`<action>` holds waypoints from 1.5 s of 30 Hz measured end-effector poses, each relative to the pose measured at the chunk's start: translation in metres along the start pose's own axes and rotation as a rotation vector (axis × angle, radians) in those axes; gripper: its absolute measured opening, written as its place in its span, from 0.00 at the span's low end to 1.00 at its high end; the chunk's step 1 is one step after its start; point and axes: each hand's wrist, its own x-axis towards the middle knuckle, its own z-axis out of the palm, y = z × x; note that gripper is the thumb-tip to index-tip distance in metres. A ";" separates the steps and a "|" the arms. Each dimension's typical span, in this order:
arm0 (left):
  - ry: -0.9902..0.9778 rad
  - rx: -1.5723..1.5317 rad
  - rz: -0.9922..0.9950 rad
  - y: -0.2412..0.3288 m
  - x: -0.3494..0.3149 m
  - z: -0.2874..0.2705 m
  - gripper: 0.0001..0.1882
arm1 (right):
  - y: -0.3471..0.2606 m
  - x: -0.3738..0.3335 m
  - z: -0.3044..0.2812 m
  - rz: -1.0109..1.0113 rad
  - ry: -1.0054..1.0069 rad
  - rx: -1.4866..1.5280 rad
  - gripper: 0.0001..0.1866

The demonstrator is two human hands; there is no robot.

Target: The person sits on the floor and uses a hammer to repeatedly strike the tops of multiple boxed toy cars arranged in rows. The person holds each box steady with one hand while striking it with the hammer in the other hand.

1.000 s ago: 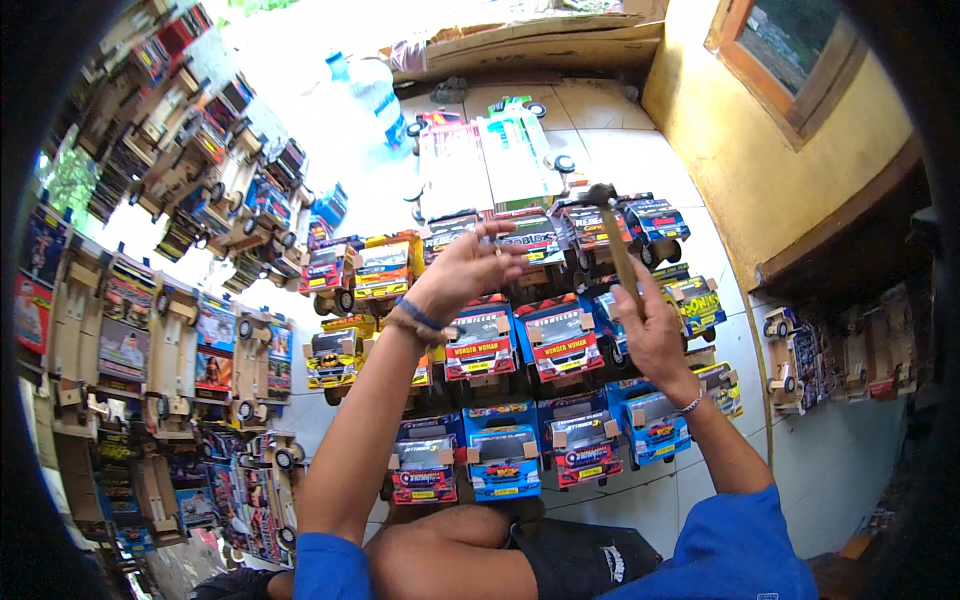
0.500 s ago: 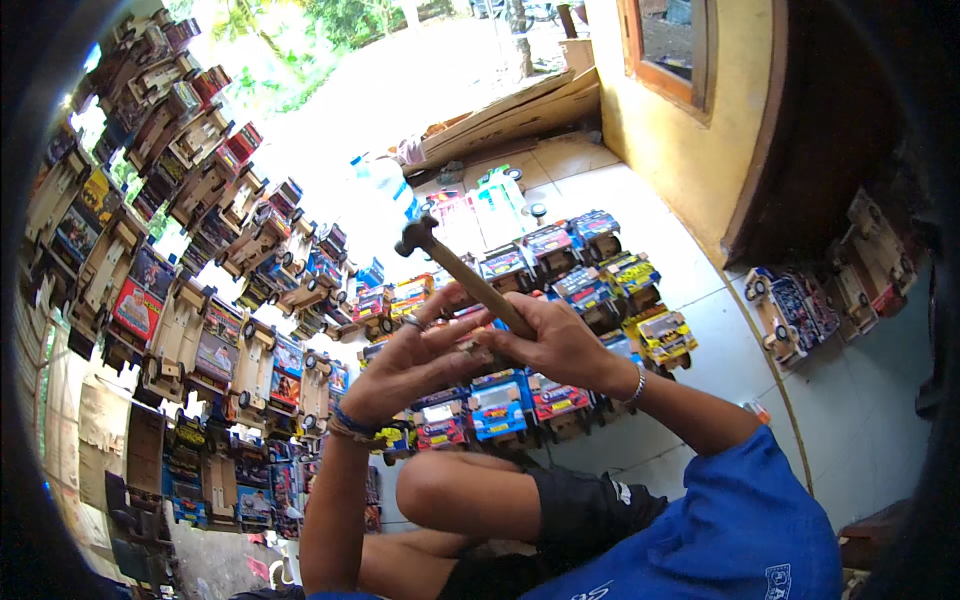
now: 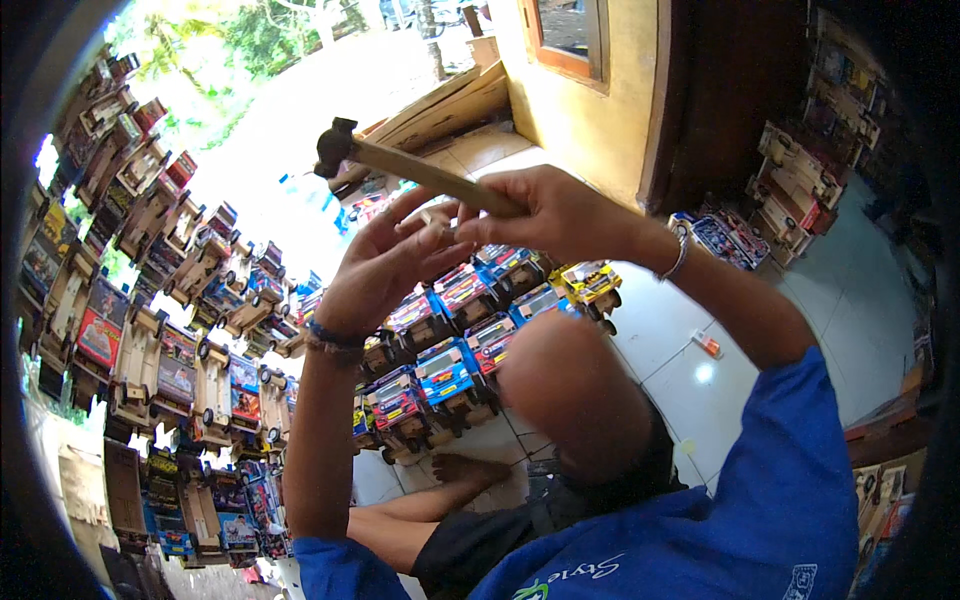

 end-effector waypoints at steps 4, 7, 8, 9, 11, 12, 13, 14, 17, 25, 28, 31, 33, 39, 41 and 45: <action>0.015 -0.055 -0.021 -0.010 0.026 -0.004 0.23 | -0.010 0.001 -0.031 -0.031 0.059 -0.313 0.19; 0.141 -0.025 -0.110 -0.022 0.046 -0.007 0.19 | -0.003 -0.007 -0.039 0.043 0.024 -0.414 0.19; 0.080 -0.056 -0.084 -0.028 0.052 -0.009 0.19 | 0.003 -0.008 -0.037 0.043 0.044 -0.404 0.19; 0.061 -0.068 -0.080 -0.034 0.058 -0.014 0.18 | 0.010 -0.008 -0.036 0.039 0.062 -0.392 0.19; 0.091 -0.011 -0.073 -0.043 0.068 -0.032 0.20 | 0.027 -0.012 -0.038 0.116 0.129 -0.363 0.19; 0.184 0.044 -0.105 -0.049 0.075 -0.044 0.20 | 0.037 -0.013 -0.043 0.174 0.154 -0.369 0.19; 0.244 0.082 -0.095 -0.056 0.082 -0.059 0.20 | 0.048 -0.012 -0.048 0.147 0.180 -0.344 0.18; 0.307 0.063 -0.094 -0.065 0.085 -0.075 0.20 | 0.062 -0.006 -0.052 0.175 0.208 -0.389 0.18; 0.499 0.027 -0.148 -0.097 0.099 -0.133 0.20 | 0.111 0.004 -0.061 0.285 0.264 -0.244 0.19; 0.778 0.253 -0.380 -0.209 0.156 -0.297 0.19 | 0.266 0.017 -0.049 0.524 0.258 0.008 0.19; 0.754 0.331 -0.437 -0.251 0.178 -0.334 0.19 | 0.305 0.015 -0.041 0.647 0.176 -0.088 0.18; 0.699 0.258 -0.413 -0.287 0.194 -0.352 0.18 | 0.325 0.011 -0.027 0.519 0.184 -0.121 0.18; 0.773 0.260 -0.428 -0.302 0.202 -0.355 0.16 | 0.328 0.008 -0.022 0.565 0.163 -0.049 0.18; 0.800 0.417 -0.508 -0.311 0.205 -0.357 0.15 | 0.333 0.014 -0.014 0.539 0.141 -0.128 0.17; 0.801 0.375 -0.488 -0.314 0.205 -0.359 0.15 | 0.335 0.017 -0.010 0.642 0.130 -0.028 0.16; 0.829 0.380 -0.458 -0.324 0.209 -0.364 0.15 | 0.340 0.024 0.000 0.671 0.142 0.015 0.16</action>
